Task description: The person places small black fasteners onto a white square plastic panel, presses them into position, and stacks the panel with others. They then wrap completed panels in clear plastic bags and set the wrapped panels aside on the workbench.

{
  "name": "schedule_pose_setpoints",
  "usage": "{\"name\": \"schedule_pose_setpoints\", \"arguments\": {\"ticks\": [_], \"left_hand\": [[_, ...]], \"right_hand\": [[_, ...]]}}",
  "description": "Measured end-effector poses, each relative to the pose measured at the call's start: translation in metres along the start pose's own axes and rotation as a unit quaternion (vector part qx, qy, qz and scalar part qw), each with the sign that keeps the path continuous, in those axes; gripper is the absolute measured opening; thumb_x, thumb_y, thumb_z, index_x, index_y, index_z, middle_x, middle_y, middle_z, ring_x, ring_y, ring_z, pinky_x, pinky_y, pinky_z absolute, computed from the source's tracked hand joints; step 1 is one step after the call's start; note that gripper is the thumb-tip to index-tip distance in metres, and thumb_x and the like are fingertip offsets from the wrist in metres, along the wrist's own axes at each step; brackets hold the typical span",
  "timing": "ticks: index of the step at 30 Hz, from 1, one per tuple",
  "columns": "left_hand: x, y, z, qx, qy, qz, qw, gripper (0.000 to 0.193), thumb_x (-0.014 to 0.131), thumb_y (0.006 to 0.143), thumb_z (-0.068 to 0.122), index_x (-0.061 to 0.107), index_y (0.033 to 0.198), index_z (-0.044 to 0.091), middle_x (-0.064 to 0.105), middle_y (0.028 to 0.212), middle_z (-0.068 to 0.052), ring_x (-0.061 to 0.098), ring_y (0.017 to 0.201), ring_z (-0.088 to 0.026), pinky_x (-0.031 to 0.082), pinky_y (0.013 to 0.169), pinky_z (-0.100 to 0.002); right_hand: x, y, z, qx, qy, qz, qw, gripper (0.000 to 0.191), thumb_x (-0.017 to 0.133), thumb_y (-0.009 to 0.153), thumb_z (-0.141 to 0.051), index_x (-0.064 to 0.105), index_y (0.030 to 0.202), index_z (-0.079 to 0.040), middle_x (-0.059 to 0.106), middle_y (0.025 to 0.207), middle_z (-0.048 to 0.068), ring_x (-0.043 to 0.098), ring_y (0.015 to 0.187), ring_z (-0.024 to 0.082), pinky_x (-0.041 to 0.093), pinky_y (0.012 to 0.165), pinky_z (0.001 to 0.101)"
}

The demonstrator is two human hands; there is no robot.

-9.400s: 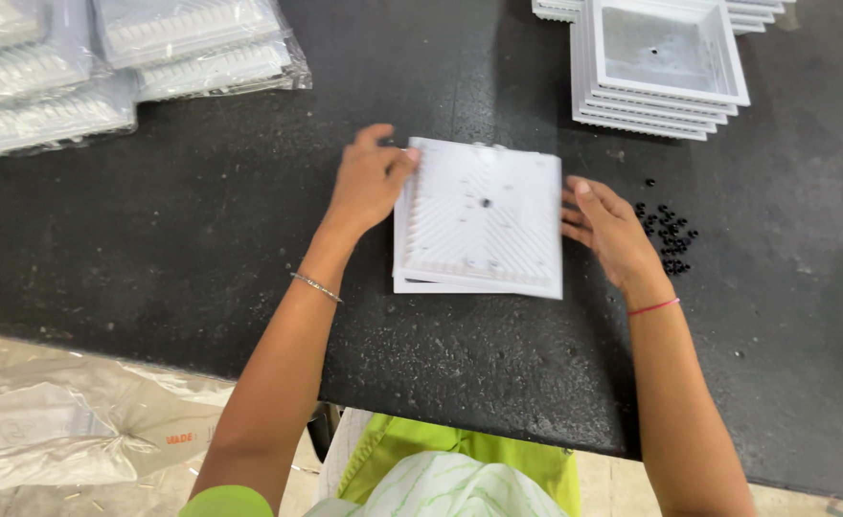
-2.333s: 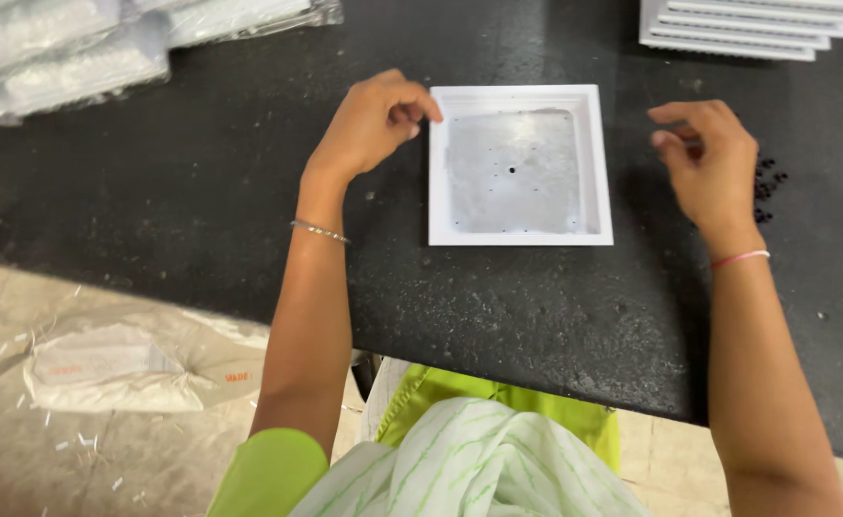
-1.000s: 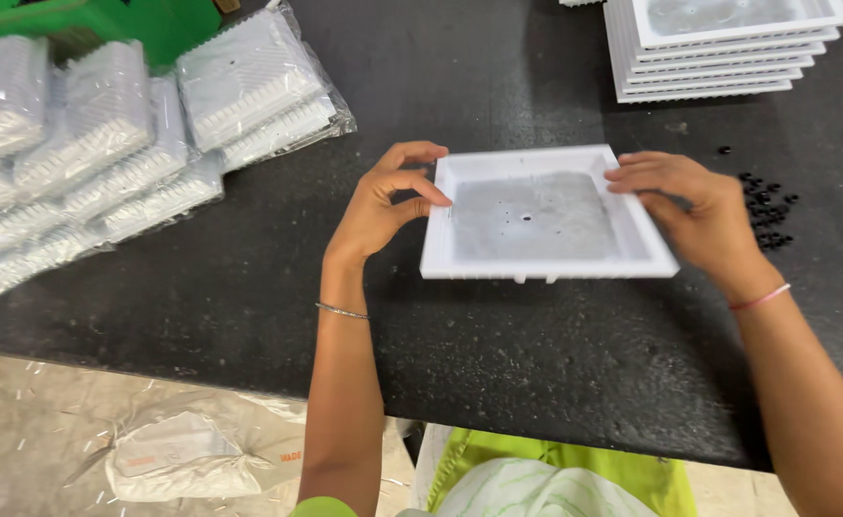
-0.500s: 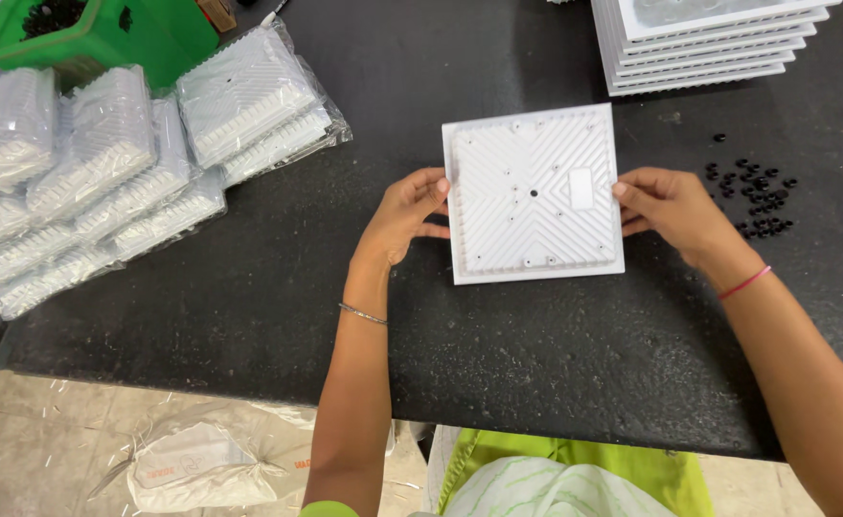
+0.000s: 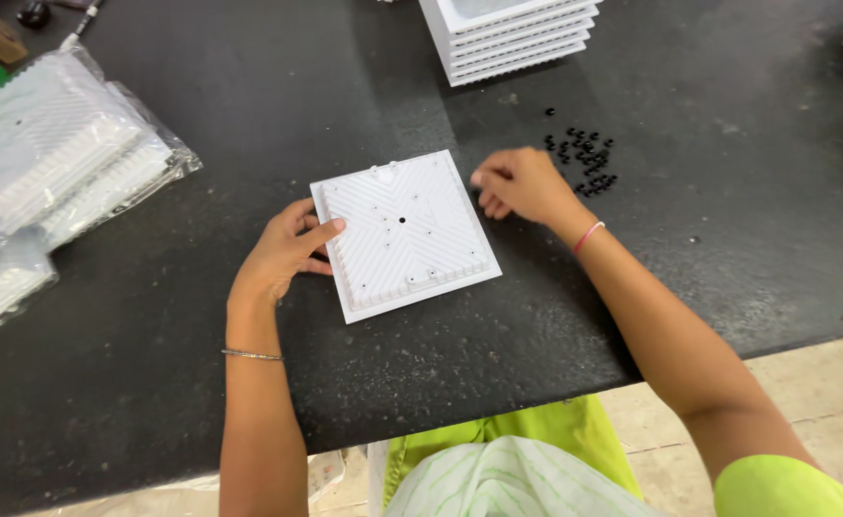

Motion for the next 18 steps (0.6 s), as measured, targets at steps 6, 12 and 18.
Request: {"name": "schedule_pose_setpoints", "arguments": {"ticks": [6,12,18], "left_hand": [[0.001,0.004,-0.008,-0.012,0.004,0.002,1.000,0.071,0.078,0.083,0.030,0.049,0.140,-0.002,0.066,0.099,-0.011,0.071,0.084,-0.020,0.065,0.067,-0.038],[0.000,0.006,-0.013,-0.012,0.007,0.005,1.000,0.073,0.078,0.083,0.030,0.046,0.142,-0.002,0.065,0.101,-0.012,0.071,0.086,-0.021,0.065,0.068,-0.039],[0.001,0.006,-0.012,-0.014,0.018,0.010,1.000,0.074,0.077,0.084,0.030,0.044,0.143,-0.002,0.065,0.102,-0.013,0.071,0.087,-0.021,0.066,0.069,-0.039]], "right_hand": [[-0.048,0.016,0.043,-0.227,-0.271,0.280,0.893,0.018,0.068,0.097,-0.005,0.077,0.112,-0.003,0.071,0.107,0.015,0.067,0.096,0.037,0.055,0.084,0.0453],[-0.066,0.037,0.077,-0.199,-0.328,0.300,0.873,0.024,0.068,0.099,-0.006,0.077,0.121,-0.008,0.067,0.114,0.012,0.059,0.102,0.034,0.050,0.088,0.0456],[-0.059,0.041,0.069,-0.179,-0.345,0.313,0.867,0.011,0.077,0.091,-0.013,0.080,0.102,-0.013,0.068,0.104,0.006,0.059,0.097,0.031,0.050,0.084,0.0439]]}}
Point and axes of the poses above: each hand's wrist, its own y-axis towards the middle knuckle, its own x-axis out of the palm, z = x × y, the point moved 1 cm from there along y, towards the middle knuckle
